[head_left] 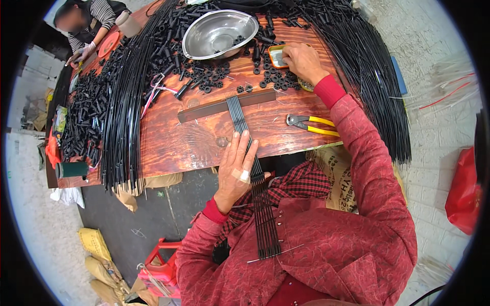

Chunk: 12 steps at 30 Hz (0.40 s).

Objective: Processing or assembling small black electrical cables at a manufacturing workbench.

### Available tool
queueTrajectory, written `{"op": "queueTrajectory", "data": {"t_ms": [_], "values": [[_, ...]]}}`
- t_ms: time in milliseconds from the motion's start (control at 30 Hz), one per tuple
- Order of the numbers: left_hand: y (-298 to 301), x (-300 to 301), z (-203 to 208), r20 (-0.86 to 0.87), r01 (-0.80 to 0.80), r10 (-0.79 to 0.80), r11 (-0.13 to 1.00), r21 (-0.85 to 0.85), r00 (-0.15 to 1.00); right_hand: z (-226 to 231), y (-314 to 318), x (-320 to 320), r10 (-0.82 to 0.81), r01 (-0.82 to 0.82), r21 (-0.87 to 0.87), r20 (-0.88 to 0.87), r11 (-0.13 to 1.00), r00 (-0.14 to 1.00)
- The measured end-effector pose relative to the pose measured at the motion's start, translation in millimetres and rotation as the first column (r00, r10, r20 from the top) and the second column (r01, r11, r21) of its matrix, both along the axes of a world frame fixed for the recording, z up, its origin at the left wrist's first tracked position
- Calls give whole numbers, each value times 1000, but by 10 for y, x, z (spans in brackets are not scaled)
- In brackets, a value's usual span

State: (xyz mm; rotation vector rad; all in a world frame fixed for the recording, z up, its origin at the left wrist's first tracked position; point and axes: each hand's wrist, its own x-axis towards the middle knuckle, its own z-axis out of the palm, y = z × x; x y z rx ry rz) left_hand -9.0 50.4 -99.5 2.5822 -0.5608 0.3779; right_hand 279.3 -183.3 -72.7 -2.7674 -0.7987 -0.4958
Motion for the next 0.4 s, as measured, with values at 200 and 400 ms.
{"op": "queueTrajectory", "data": {"t_ms": [200, 400], "values": [[-8, -6, -13, 26, 2, -1, 1000, -16, 1000, 72, -38, 34, 18, -21, 76, 34, 997, 999], [-11, -4, 4, 27, -2, 2, 1000, -4, 1000, 125, -81, 61, 44, -52, 166, 53, 985, 998]]}}
